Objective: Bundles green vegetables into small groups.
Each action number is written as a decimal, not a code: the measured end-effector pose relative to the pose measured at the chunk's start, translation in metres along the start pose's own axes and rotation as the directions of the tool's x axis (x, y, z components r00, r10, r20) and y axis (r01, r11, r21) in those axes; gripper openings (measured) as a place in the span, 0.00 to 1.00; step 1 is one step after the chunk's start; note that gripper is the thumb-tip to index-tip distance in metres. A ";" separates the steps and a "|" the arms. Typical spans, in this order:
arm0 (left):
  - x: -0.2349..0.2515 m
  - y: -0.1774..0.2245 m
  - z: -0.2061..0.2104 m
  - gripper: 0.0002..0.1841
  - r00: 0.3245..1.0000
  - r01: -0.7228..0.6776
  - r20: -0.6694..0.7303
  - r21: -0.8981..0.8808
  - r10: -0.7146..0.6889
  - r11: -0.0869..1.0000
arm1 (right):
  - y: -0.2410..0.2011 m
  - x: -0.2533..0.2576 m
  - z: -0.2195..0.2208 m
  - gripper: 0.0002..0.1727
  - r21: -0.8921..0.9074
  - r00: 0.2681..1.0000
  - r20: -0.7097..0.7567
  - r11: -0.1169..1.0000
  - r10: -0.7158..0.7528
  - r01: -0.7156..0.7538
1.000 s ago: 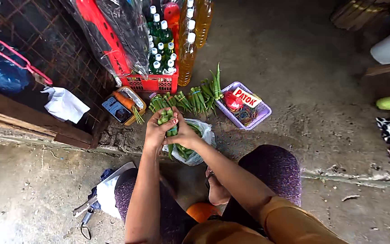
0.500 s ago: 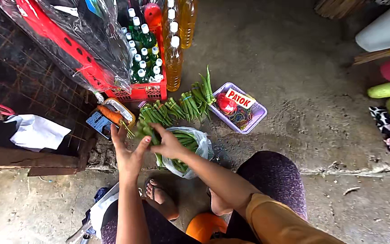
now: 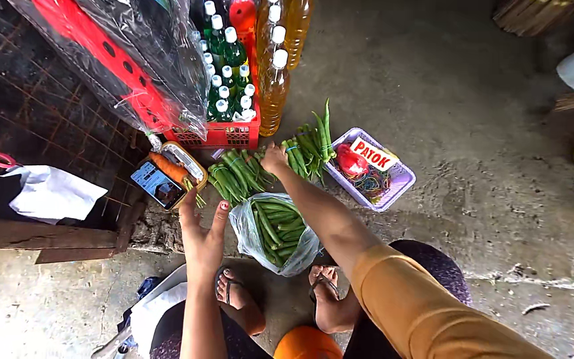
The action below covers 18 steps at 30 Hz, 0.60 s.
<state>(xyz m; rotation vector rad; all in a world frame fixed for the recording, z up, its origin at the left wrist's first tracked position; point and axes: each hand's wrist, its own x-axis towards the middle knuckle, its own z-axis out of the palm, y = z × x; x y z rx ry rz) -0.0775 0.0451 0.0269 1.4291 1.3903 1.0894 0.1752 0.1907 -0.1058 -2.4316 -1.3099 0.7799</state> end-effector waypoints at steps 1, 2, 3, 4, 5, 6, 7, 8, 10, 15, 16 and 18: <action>0.000 0.000 0.001 0.41 1.000 0.006 0.008 0.013 -0.006 1.000 | 0.004 0.003 0.004 0.50 -0.084 0.999 0.027 0.996 0.020 -0.018; 0.001 -0.001 0.001 0.40 1.000 0.020 0.020 0.030 -0.021 0.999 | 0.006 0.003 0.007 0.52 -0.136 0.999 0.040 0.990 0.025 -0.019; 0.002 -0.001 0.000 0.40 0.999 0.031 0.026 0.045 -0.032 0.998 | 0.008 0.004 0.008 0.50 -0.153 0.999 0.042 0.988 0.009 -0.003; 0.002 -0.002 0.000 0.40 0.999 0.037 0.025 0.057 -0.039 0.998 | 0.012 0.005 0.008 0.44 -0.139 0.999 0.027 0.990 -0.028 0.032; 0.002 -0.003 -0.001 0.40 0.999 0.037 0.026 0.069 -0.039 0.997 | 0.018 0.004 0.006 0.38 -0.093 0.997 -0.011 0.993 -0.079 0.078; 0.002 -0.003 -0.001 0.40 0.999 0.031 0.029 0.078 -0.033 0.996 | 0.022 -0.003 0.000 0.34 -0.012 0.987 -0.074 0.990 -0.142 0.141; 0.002 -0.003 -0.001 0.40 0.999 0.020 0.037 0.085 -0.023 0.996 | 0.025 -0.016 -0.009 0.31 0.091 0.964 -0.157 0.969 -0.216 0.232; 0.001 -0.003 -0.001 0.40 0.998 0.005 0.057 0.094 -0.010 0.996 | 0.026 -0.035 -0.022 0.29 0.193 0.925 -0.241 0.919 -0.296 0.344; 0.000 -0.002 0.002 0.42 0.990 -0.051 0.136 0.114 0.035 0.992 | 0.026 -0.084 -0.054 0.30 0.313 0.832 -0.330 0.780 -0.446 0.542; -0.010 0.007 0.016 0.51 0.906 -0.156 0.406 0.050 0.123 0.987 | 0.012 -0.200 -0.097 0.50 0.635 0.756 -0.219 0.498 -0.617 0.590; -0.012 0.012 0.018 0.52 0.883 -0.129 0.453 -0.016 0.122 0.992 | 0.008 -0.213 -0.099 0.50 0.674 0.740 -0.190 0.463 -0.645 0.576; -0.017 0.019 0.019 0.45 0.850 -0.043 0.513 -0.158 0.119 0.987 | -0.001 -0.227 -0.099 0.49 0.681 0.686 -0.184 0.412 -0.703 0.605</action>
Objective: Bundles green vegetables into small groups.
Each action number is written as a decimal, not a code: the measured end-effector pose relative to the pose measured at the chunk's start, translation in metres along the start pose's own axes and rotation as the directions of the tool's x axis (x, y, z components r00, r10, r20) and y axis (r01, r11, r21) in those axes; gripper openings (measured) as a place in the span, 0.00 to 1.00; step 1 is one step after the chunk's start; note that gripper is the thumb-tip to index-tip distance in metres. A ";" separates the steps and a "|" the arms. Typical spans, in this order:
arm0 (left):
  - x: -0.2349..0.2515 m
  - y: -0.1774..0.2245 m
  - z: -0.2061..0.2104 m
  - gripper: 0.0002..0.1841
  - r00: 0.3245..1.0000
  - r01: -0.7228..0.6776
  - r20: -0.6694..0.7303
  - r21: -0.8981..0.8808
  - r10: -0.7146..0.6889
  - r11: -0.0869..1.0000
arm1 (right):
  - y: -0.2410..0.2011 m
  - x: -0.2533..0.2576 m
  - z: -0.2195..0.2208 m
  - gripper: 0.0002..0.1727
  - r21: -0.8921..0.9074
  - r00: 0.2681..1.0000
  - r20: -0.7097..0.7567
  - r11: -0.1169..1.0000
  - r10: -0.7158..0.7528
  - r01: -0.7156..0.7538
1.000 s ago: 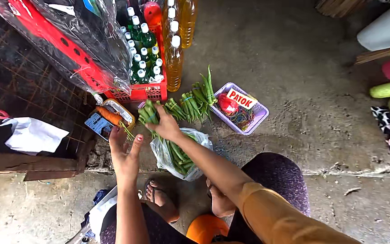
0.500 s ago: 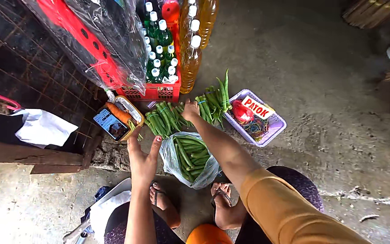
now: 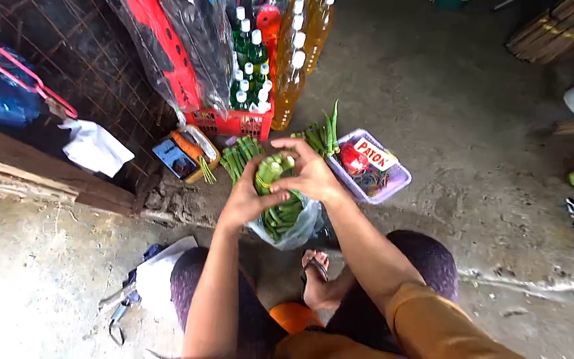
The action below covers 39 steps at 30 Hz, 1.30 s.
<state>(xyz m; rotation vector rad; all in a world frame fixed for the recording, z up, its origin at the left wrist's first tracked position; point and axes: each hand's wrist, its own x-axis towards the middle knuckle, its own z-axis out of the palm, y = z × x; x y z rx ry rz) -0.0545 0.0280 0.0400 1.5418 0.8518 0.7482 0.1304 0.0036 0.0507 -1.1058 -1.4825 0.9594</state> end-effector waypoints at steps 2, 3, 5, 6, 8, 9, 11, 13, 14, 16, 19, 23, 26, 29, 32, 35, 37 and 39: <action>-0.001 -0.004 0.004 0.35 1.000 0.018 -0.003 -0.147 -0.019 0.989 | 0.004 0.003 0.003 0.48 -0.052 0.997 -0.007 0.996 -0.073 0.072; 0.000 -0.006 0.004 0.29 0.998 0.022 -0.055 -0.217 -0.035 0.976 | 0.011 0.005 0.001 0.46 -0.083 0.994 -0.036 0.991 -0.105 0.102; 0.002 -0.007 0.000 0.21 0.978 0.028 -0.186 -0.338 -0.096 0.941 | 0.031 0.007 -0.003 0.37 -0.177 0.990 -0.125 0.983 -0.062 0.039; 0.003 -0.006 -0.003 0.19 0.960 0.015 -0.251 -0.400 -0.125 0.916 | 0.045 0.003 -0.004 0.31 -0.258 0.989 -0.143 0.964 0.032 -0.069; 0.004 -0.005 -0.009 0.17 0.929 -0.017 -0.331 -0.484 -0.165 0.875 | 0.076 -0.014 0.002 0.24 -0.451 0.940 -0.079 0.829 0.332 -0.331; 0.004 -0.005 -0.011 0.16 0.921 -0.029 -0.348 -0.509 -0.175 0.860 | 0.096 -0.024 0.010 0.23 -0.535 0.881 -0.038 0.735 0.472 -0.417; 0.002 -0.006 -0.012 0.13 0.914 -0.035 -0.358 -0.540 -0.192 0.841 | 0.137 -0.046 0.028 0.23 -0.664 0.778 -0.031 0.569 0.628 -0.486; 0.002 -0.007 -0.012 0.11 0.912 -0.022 -0.355 -0.544 -0.206 0.839 | 0.166 -0.064 0.040 0.21 -0.728 0.768 -0.063 0.497 0.638 -0.473; 0.001 -0.008 -0.012 0.10 0.911 -0.016 -0.355 -0.539 -0.210 0.842 | 0.175 -0.072 0.042 0.20 -0.731 0.791 -0.083 0.503 0.606 -0.461; -0.002 -0.008 -0.013 0.10 0.911 -0.014 -0.355 -0.539 -0.212 0.842 | 0.178 -0.079 0.044 0.19 -0.709 0.812 -0.105 0.529 0.573 -0.465; -0.004 -0.004 -0.015 0.10 0.908 -0.017 -0.356 -0.553 -0.218 0.833 | 0.145 -0.078 0.051 0.28 -0.759 0.748 -0.126 0.422 0.652 -0.496; -0.005 -0.005 -0.015 0.15 0.919 -0.013 -0.334 -0.557 -0.210 0.830 | 0.122 -0.079 0.071 0.38 -0.851 0.525 -0.142 0.168 0.839 -0.498; -0.005 -0.004 -0.015 0.18 0.930 -0.010 -0.314 -0.543 -0.192 0.840 | 0.114 -0.076 0.078 0.30 -0.849 0.505 -0.177 0.129 0.845 -0.513; -0.006 -0.005 -0.016 0.18 0.934 -0.002 -0.305 -0.520 -0.183 0.854 | 0.111 -0.074 0.070 0.24 -0.840 0.553 -0.197 0.151 0.810 -0.521; -0.007 -0.006 -0.016 0.20 0.935 0.011 -0.291 -0.547 -0.202 0.837 | 0.110 -0.077 0.039 0.21 -0.801 0.718 -0.224 0.296 0.659 -0.521; -0.008 -0.005 -0.019 0.27 0.951 0.031 -0.218 -0.644 -0.222 0.765 | 0.110 -0.075 0.000 0.18 -0.605 0.940 -0.231 0.719 0.252 -0.342; -0.012 -0.002 -0.017 0.33 0.958 0.063 -0.162 -0.688 -0.237 0.723 | 0.094 -0.062 -0.014 0.16 -0.245 0.957 -0.274 0.955 0.098 -0.168; -0.014 -0.002 -0.014 0.36 0.966 0.081 -0.122 -0.695 -0.228 0.715 | 0.061 -0.050 -0.016 0.11 0.044 0.955 -0.286 0.997 0.081 -0.071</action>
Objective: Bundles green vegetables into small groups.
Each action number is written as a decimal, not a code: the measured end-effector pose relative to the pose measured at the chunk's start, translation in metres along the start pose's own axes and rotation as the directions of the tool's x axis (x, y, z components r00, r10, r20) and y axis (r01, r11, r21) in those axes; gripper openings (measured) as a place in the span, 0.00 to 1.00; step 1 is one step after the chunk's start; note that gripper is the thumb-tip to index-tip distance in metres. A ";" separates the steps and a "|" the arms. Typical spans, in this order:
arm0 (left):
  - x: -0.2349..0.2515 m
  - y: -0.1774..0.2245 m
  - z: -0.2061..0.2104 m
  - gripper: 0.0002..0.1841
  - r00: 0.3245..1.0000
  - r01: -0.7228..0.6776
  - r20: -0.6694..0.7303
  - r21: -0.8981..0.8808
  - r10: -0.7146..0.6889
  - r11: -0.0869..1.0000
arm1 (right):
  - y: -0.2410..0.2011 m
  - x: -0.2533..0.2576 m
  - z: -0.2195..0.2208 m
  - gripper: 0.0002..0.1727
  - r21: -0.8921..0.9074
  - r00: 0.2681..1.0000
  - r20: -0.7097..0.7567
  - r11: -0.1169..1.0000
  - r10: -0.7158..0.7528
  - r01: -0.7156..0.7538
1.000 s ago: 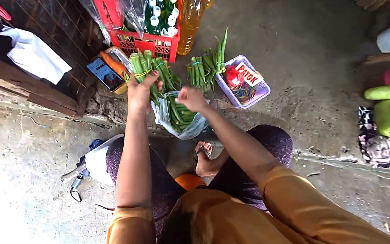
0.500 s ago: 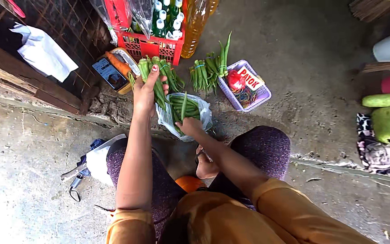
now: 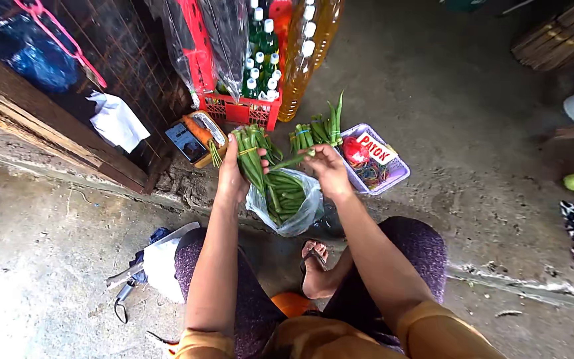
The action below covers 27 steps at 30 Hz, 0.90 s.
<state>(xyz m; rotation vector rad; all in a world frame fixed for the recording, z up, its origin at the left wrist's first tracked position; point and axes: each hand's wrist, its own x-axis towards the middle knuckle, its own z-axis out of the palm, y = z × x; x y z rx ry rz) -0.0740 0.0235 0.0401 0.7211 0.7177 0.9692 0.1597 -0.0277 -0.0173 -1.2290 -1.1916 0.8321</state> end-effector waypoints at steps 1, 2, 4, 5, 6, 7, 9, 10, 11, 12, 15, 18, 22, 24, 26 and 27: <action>0.001 -0.001 0.001 0.37 1.000 0.007 0.014 -0.007 -0.006 1.000 | -0.019 0.002 0.004 0.09 0.049 1.000 0.023 0.999 -0.021 0.020; 0.002 -0.003 0.002 0.37 1.000 0.010 0.030 -0.015 -0.010 1.000 | -0.037 0.003 0.010 0.08 0.041 0.997 0.066 0.998 -0.049 0.046; 0.004 -0.008 0.001 0.35 0.994 -0.025 0.102 -0.021 0.027 0.999 | -0.069 0.003 0.028 0.10 -0.088 0.979 0.185 0.991 -0.080 0.098; 0.003 -0.011 0.000 0.31 0.985 -0.067 0.158 -0.022 0.070 0.998 | -0.078 0.003 0.039 0.11 -0.169 0.968 0.232 0.976 -0.095 0.137; 0.002 -0.013 -0.001 0.32 0.973 -0.100 0.209 -0.017 0.101 0.995 | -0.083 0.003 0.049 0.12 -0.248 0.962 0.250 0.954 -0.108 0.171; 0.001 -0.013 -0.001 0.39 0.963 -0.123 0.242 0.004 0.118 0.992 | -0.086 0.004 0.060 0.11 -0.308 0.963 0.239 0.930 -0.126 0.198; 0.001 -0.011 -0.001 0.45 0.961 -0.143 0.246 0.054 0.126 0.988 | -0.091 0.005 0.071 0.10 -0.350 0.967 0.220 0.915 -0.131 0.203; 0.001 -0.011 -0.002 0.47 0.964 -0.145 0.235 0.076 0.123 0.987 | -0.094 0.005 0.072 0.10 -0.330 0.967 0.232 0.927 -0.102 0.177; 0.001 -0.010 -0.003 0.48 0.967 -0.139 0.229 0.091 0.115 0.986 | -0.094 0.006 0.073 0.09 -0.299 0.966 0.246 0.941 -0.083 0.157; 0.002 -0.010 -0.005 0.49 0.969 -0.133 0.224 0.103 0.107 0.986 | -0.093 0.007 0.072 0.09 -0.279 0.960 0.263 0.945 -0.099 0.174; 0.001 -0.008 -0.005 0.47 0.974 -0.108 0.213 0.157 0.074 0.982 | -0.081 0.011 0.073 0.17 -0.355 0.899 0.324 0.843 -0.295 0.405; -0.001 -0.007 -0.007 0.46 0.977 -0.100 0.206 0.214 0.055 0.972 | -0.070 0.017 0.071 0.16 -0.364 0.820 0.374 0.745 -0.433 0.559; -0.004 -0.003 -0.011 0.48 0.968 -0.088 0.251 0.333 0.001 0.939 | -0.061 0.024 0.067 0.08 -0.280 0.746 0.403 0.705 -0.530 0.652; -0.004 -0.003 -0.013 0.48 0.965 -0.069 0.260 0.372 -0.032 0.926 | -0.062 0.025 0.065 0.08 -0.313 0.721 0.448 0.663 -0.528 0.680; -0.004 -0.004 -0.013 0.47 0.964 -0.060 0.261 0.380 -0.044 0.923 | -0.067 0.026 0.064 0.07 -0.394 0.722 0.523 0.622 -0.453 0.677; -0.003 -0.005 -0.012 0.47 0.967 -0.058 0.252 0.388 -0.045 0.920 | -0.071 0.027 0.064 0.07 -0.437 0.734 0.563 0.618 -0.379 0.654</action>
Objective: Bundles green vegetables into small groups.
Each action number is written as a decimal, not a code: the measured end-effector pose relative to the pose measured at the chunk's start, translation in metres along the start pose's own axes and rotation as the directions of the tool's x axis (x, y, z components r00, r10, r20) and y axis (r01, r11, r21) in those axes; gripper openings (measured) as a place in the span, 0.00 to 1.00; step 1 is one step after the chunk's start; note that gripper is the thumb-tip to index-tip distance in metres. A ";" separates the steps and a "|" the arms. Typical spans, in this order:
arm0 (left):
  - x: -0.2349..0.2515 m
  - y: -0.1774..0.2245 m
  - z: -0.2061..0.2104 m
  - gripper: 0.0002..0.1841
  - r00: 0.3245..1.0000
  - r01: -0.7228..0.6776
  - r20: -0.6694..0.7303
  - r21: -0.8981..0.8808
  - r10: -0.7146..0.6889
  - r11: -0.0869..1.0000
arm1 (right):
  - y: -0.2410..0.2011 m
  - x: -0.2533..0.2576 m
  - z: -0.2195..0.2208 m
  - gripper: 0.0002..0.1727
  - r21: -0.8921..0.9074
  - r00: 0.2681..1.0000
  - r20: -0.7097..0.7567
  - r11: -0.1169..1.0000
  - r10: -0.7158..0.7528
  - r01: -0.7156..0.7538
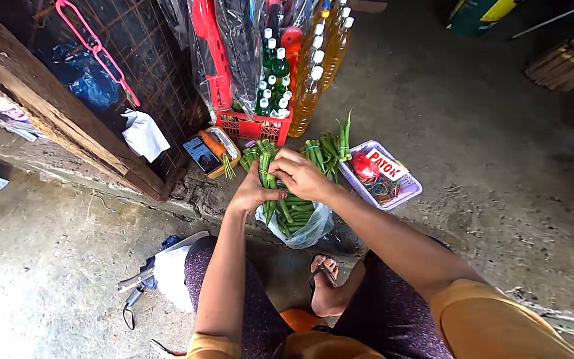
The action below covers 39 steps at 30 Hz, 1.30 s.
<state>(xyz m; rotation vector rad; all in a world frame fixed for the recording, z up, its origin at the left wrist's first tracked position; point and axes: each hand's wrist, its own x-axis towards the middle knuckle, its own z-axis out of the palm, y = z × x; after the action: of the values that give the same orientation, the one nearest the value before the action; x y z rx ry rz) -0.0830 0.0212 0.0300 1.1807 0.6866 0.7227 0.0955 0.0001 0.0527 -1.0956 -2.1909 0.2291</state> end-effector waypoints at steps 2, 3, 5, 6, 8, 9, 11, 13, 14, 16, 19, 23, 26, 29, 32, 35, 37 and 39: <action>0.002 -0.001 0.001 0.47 0.999 0.022 -0.032 0.030 -0.021 0.999 | -0.003 0.006 -0.007 0.06 -0.009 0.972 0.194 0.991 0.131 -0.132; 0.002 -0.001 0.001 0.47 0.998 0.042 -0.048 0.063 -0.039 0.997 | -0.002 0.009 -0.011 0.06 0.033 0.943 0.272 0.977 0.194 -0.210; 0.003 -0.001 0.001 0.48 0.995 0.083 -0.072 0.160 -0.072 0.984 | 0.004 0.010 -0.016 0.09 0.194 0.906 0.339 0.923 0.254 -0.332; 0.005 -0.002 0.001 0.48 0.993 0.098 -0.086 0.199 -0.082 0.975 | 0.005 0.010 -0.019 0.12 0.266 0.893 0.360 0.887 0.271 -0.376; 0.010 -0.006 0.005 0.48 0.985 0.126 -0.143 0.224 -0.095 0.966 | 0.002 0.009 -0.025 0.11 0.289 0.865 0.414 0.861 0.283 -0.419; 0.012 -0.008 0.008 0.47 0.978 0.133 -0.188 0.202 -0.095 0.970 | -0.001 0.007 -0.025 0.09 0.263 0.869 0.415 0.879 0.270 -0.399; 0.014 -0.009 0.012 0.44 0.950 0.121 -0.302 0.129 -0.078 0.984 | -0.008 0.002 -0.020 0.05 0.232 0.890 0.377 0.905 0.255 -0.357; 0.016 -0.008 0.012 0.46 0.923 0.087 -0.382 0.081 -0.049 0.993 | -0.014 -0.002 -0.016 0.08 0.227 0.901 0.309 0.896 0.305 -0.381; 0.017 -0.009 0.012 0.46 0.921 0.055 -0.390 0.075 -0.022 0.996 | -0.014 -0.003 -0.015 0.11 0.241 0.893 0.276 0.874 0.356 -0.423; 0.017 -0.008 0.014 0.46 0.937 0.000 -0.347 0.104 0.036 0.995 | -0.015 -0.001 -0.014 0.13 0.297 0.848 0.207 0.795 0.487 -0.529; 0.018 -0.009 0.016 0.47 0.929 -0.029 -0.353 0.226 0.110 0.974 | -0.017 0.002 -0.013 0.16 0.292 0.792 0.135 0.740 0.595 -0.606; 0.018 -0.015 0.015 0.50 0.917 -0.027 -0.363 0.360 0.167 0.933 | -0.022 0.006 -0.005 0.14 0.133 0.810 0.172 0.801 0.561 -0.583; 0.015 -0.013 0.015 0.51 0.929 -0.049 -0.335 0.309 0.157 0.950 | -0.023 0.003 0.001 0.14 0.132 0.843 0.052 0.833 0.535 -0.537; 0.014 -0.014 0.018 0.50 0.935 -0.105 -0.317 0.182 0.159 0.978 | -0.025 0.007 0.005 0.13 0.173 0.836 -0.088 0.835 0.541 -0.522; 0.015 -0.015 0.020 0.47 0.931 -0.138 -0.322 0.115 0.169 0.984 | -0.030 0.014 0.009 0.16 0.195 0.793 -0.154 0.805 0.590 -0.561; 0.013 -0.015 0.022 0.46 0.926 -0.158 -0.336 0.062 0.169 0.986 | -0.028 0.016 0.015 0.18 0.196 0.791 -0.193 0.813 0.580 -0.548; 0.011 -0.015 0.020 0.47 0.924 -0.145 -0.353 0.036 0.149 0.989 | -0.017 0.013 0.016 0.17 0.240 0.824 -0.202 0.842 0.529 -0.482; 0.010 -0.015 0.016 0.48 0.931 -0.115 -0.343 0.051 0.125 0.992 | -0.003 0.014 0.010 0.23 0.288 0.851 -0.235 0.870 0.469 -0.400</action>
<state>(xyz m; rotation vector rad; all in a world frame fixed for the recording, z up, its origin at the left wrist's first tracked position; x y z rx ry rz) -0.0618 0.0171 0.0188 1.1409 0.9259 1.0425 0.0813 0.0101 0.0528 -1.3870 -1.5807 0.4727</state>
